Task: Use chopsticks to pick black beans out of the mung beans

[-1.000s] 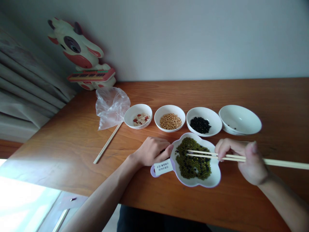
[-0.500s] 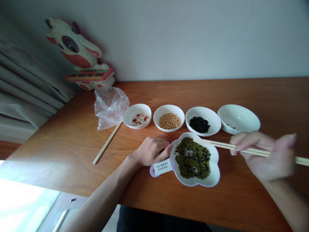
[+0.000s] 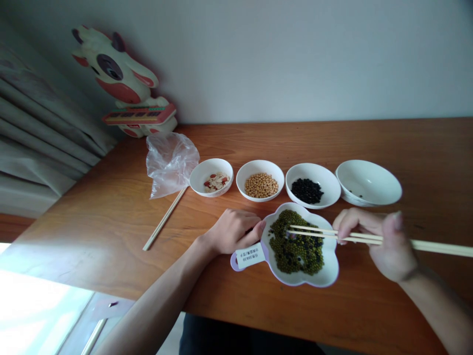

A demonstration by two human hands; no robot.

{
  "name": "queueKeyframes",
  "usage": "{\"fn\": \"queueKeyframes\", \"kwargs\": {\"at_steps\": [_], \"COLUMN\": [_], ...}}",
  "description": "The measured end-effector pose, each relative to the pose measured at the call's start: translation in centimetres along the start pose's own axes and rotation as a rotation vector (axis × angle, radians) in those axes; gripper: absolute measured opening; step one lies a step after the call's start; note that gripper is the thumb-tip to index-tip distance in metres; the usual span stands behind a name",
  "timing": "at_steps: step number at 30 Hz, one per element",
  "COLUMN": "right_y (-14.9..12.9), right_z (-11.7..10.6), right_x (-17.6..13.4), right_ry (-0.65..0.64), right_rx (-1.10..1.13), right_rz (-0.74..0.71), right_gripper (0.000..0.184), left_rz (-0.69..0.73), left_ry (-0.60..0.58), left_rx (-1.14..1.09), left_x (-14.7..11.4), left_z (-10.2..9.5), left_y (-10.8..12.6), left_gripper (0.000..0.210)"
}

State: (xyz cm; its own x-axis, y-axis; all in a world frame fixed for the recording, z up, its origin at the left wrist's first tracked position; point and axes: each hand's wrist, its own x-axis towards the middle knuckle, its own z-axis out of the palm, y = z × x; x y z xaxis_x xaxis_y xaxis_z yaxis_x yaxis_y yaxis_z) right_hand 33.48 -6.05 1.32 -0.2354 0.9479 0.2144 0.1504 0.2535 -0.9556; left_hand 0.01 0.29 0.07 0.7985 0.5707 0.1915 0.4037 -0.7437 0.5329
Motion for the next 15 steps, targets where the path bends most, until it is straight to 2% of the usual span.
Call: {"fn": "queueKeyframes", "kwargs": {"at_steps": [15], "right_y": [0.37], "right_z": [0.36], "right_x": [-0.21], "right_ry": [-0.020], "right_rx": [-0.022], "right_rz": [0.012], "right_gripper": [0.081], "left_rz": [-0.015], "left_ry": [-0.012], "left_rx": [-0.030], "left_x": [-0.12], "left_z": [0.12], "left_y": [-0.12], "left_gripper": [0.044]}}
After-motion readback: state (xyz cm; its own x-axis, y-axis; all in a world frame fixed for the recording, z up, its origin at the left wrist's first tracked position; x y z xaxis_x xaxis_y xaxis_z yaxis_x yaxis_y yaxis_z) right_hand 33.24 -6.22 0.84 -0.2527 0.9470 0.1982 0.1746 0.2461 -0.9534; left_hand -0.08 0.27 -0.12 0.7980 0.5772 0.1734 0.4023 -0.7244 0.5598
